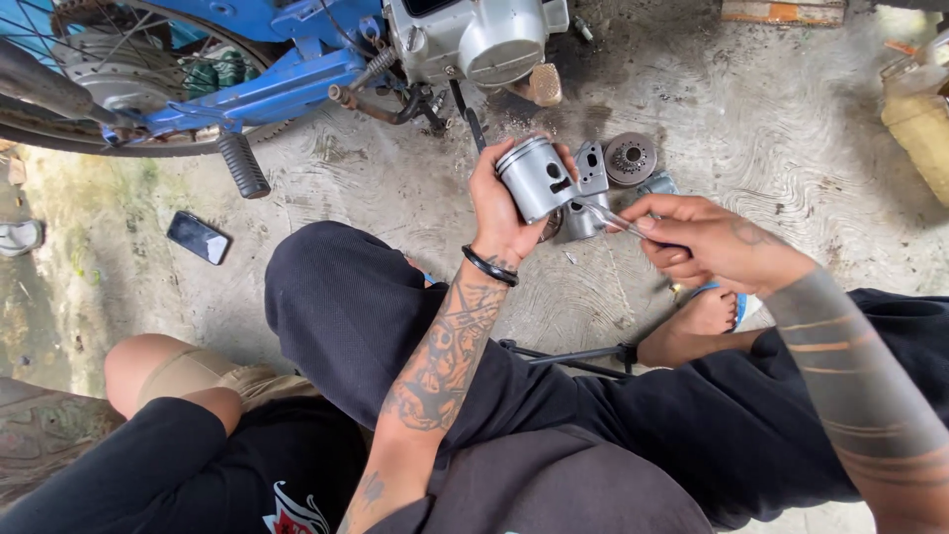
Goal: Cleaning carbon deposits from a motorcycle piston and cylinder head using a brush and a pick
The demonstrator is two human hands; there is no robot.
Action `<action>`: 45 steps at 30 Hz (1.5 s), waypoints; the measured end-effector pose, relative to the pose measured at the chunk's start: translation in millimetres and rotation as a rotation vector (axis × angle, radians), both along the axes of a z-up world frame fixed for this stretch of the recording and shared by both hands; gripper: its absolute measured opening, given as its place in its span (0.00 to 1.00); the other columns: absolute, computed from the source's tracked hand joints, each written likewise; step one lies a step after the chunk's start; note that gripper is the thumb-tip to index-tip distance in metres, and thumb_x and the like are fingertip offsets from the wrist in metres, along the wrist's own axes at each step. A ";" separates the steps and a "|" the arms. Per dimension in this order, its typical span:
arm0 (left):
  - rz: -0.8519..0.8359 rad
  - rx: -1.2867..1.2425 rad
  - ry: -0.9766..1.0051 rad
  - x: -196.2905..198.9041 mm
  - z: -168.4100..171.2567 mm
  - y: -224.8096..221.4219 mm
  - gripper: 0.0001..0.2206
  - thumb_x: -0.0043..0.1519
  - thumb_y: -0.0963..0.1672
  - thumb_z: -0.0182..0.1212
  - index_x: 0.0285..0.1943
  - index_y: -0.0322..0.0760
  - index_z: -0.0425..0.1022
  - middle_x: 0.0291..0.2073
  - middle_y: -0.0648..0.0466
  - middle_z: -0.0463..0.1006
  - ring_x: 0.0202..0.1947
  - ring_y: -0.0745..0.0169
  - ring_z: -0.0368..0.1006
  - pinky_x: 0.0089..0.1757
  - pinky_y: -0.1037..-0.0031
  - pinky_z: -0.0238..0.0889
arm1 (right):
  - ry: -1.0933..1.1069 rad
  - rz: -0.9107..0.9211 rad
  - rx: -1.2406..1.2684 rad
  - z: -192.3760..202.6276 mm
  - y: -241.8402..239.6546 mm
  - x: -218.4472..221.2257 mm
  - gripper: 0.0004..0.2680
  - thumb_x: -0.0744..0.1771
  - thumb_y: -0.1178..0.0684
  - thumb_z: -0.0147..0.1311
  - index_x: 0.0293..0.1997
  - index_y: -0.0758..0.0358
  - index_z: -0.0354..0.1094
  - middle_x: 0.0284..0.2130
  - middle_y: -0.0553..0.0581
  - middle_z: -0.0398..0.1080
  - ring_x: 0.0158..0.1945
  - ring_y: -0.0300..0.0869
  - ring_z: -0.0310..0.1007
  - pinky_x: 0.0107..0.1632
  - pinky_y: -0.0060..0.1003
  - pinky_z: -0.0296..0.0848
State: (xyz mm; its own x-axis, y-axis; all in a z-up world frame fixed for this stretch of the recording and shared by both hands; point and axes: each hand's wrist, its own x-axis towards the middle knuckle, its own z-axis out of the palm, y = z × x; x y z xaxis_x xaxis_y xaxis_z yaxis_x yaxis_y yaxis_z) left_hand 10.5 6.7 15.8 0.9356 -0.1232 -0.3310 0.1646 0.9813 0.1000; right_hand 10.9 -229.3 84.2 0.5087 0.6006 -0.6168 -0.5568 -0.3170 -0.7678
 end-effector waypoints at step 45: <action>0.366 0.239 0.281 -11.6 -19.7 4.4 0.15 0.63 0.49 0.60 0.47 0.32 0.73 0.39 0.39 0.80 0.40 0.41 0.80 0.48 0.52 0.75 | -0.833 0.121 -0.538 -19.5 52.9 -33.0 0.08 0.71 0.46 0.48 0.55 0.41 0.73 0.30 0.63 0.78 0.36 0.62 0.79 0.40 0.57 0.76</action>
